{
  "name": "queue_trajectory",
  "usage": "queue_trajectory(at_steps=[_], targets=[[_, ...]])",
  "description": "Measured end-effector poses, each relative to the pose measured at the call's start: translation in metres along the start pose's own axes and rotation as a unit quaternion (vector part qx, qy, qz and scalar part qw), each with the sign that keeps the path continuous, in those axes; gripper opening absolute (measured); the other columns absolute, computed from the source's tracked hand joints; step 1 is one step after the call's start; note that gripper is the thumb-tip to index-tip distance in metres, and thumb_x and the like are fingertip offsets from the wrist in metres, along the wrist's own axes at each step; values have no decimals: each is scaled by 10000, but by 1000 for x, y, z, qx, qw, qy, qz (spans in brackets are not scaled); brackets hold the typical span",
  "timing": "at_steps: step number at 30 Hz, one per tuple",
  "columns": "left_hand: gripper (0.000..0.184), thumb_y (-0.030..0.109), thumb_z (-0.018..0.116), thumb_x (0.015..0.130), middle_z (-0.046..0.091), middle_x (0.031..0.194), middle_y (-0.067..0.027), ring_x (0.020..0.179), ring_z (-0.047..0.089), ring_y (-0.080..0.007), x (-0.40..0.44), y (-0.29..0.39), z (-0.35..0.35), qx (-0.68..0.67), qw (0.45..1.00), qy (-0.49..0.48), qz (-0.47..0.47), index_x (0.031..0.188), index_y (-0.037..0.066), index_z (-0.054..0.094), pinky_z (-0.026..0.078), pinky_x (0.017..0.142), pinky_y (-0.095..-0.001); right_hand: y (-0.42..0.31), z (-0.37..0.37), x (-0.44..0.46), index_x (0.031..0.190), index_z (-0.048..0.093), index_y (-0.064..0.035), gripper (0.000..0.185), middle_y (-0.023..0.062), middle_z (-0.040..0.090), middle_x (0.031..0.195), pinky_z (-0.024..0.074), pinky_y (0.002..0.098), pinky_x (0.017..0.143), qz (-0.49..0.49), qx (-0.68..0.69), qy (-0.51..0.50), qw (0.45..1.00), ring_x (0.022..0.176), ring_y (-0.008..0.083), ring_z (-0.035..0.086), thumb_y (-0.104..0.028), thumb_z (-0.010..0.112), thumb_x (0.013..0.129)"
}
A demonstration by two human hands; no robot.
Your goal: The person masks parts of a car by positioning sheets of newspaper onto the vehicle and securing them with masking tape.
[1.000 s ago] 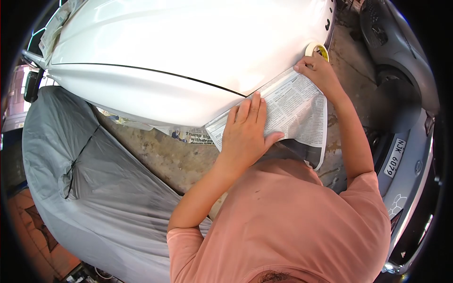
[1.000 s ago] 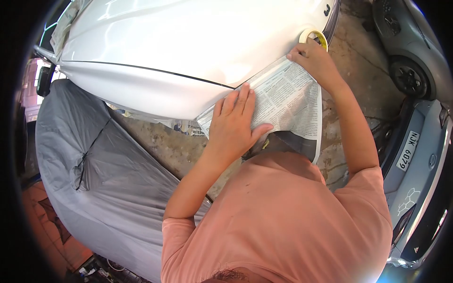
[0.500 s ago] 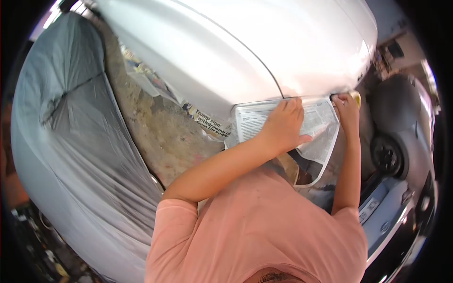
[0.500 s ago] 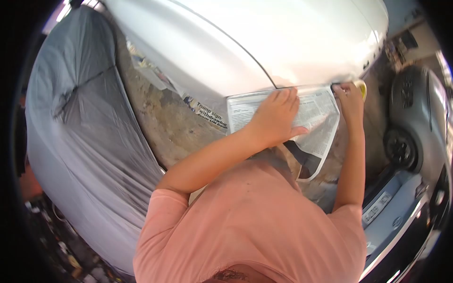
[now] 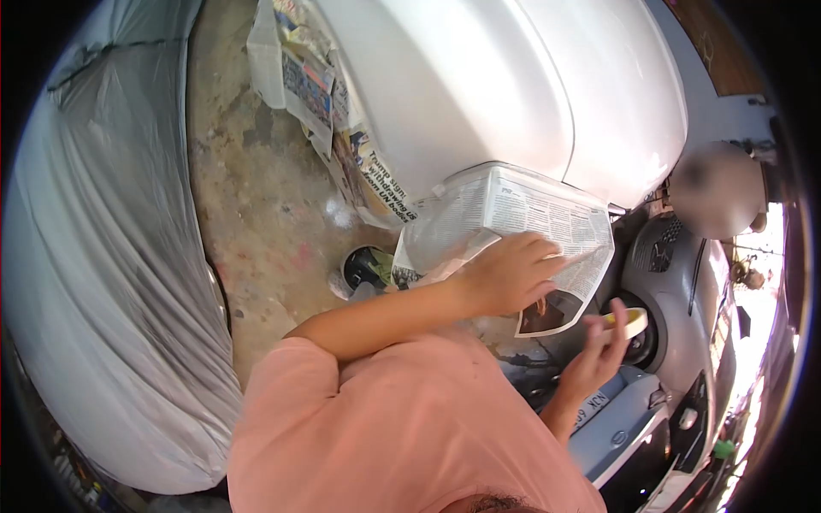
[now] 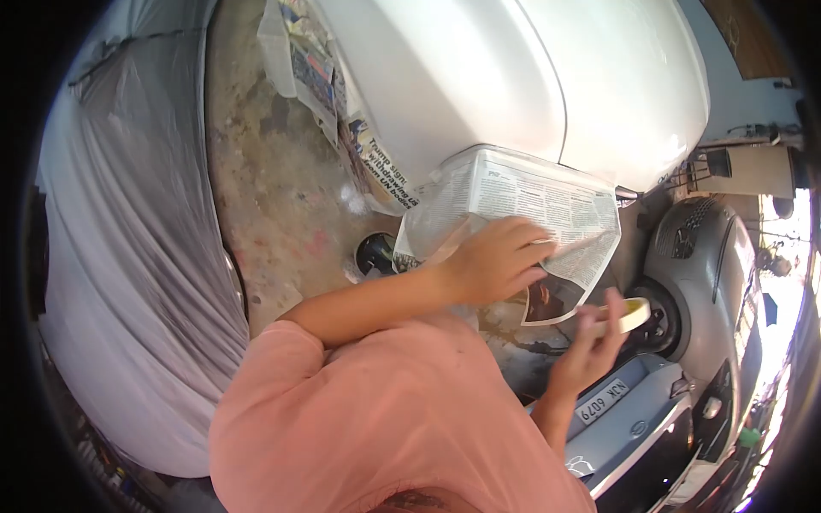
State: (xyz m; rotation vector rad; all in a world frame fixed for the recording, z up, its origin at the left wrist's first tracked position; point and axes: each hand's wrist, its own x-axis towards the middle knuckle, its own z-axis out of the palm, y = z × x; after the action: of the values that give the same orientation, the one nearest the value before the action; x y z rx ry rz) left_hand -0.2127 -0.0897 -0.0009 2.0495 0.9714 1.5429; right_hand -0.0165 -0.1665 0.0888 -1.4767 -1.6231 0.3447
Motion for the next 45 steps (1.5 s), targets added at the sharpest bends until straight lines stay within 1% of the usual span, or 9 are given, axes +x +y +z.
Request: queue_trajectory(at_steps=[3,8,13,22,28,32,37,41,45], targets=[[258,206,681,939,654,1129,-148,1079,591,-362,-69,-21,-16,-25,987,122,-100,1134,37,682,470,955,-464,-17,30,-36,1342,603,21,401,214,560,1340,538,354,900,-55,42,-140,988,932,213,663,67,564,946],[196,147,599,970,645,1067,-156,1052,603,-358,-120,-96,-25,-102,872,243,-414,1082,19,698,472,948,-437,-22,61,-54,1294,656,-48,382,182,621,1199,535,382,833,103,33,-454,884,914,264,650,43,589,929],[224,122,596,955,655,1128,-157,1114,601,-354,-131,-154,-10,-55,899,240,-363,1123,17,702,462,1008,-427,-28,96,-48,1293,668,-60,346,208,620,1095,510,412,868,73,-53,-578,811,954,359,643,-57,591,956],[317,102,579,969,637,1220,-170,1188,574,-364,-122,-166,9,-63,911,215,-345,1254,0,672,440,1056,-413,-28,115,-46,1309,668,-68,354,222,622,1105,502,435,908,82,-73,-584,804,998,379,645,-72,579,965],[379,113,576,976,609,1290,-179,1225,541,-389,-118,-172,17,-61,920,187,-340,1330,-10,632,429,1079,-436,-19,116,-45,1311,665,-51,339,198,622,1105,519,375,835,135,-74,-573,805,904,290,661,-81,559,991],[391,116,580,984,604,1294,-199,1238,541,-392,-119,-174,17,-81,923,187,-326,1347,-26,613,417,1090,-431,30,121,-62,1329,642,-14,341,123,629,1108,520,310,780,245,23,-503,828,838,185,633,-84,578,1002],[378,171,543,1037,593,1345,-228,1266,538,-381,-123,-189,8,-114,933,129,-317,1337,-51,600,396,1112,-413,122,108,-106,1311,616,12,370,61,634,1031,518,286,744,485,141,-261,823,832,142,623,-109,671,966],[405,211,507,1069,539,1410,-228,1317,496,-367,-114,-161,-14,-117,907,122,-387,1369,-55,563,378,1128,-415,178,80,-142,1366,487,-6,593,47,619,985,488,294,748,506,151,33,849,877,146,621,-171,783,879],[482,238,570,1031,389,1538,-225,1361,411,-422,-96,-81,-31,70,956,174,-224,1442,-6,504,347,1144,-513,227,65,-135,1441,423,11,696,112,600,1138,461,335,888,378,40,198,903,1044,198,574,-115,780,857]])
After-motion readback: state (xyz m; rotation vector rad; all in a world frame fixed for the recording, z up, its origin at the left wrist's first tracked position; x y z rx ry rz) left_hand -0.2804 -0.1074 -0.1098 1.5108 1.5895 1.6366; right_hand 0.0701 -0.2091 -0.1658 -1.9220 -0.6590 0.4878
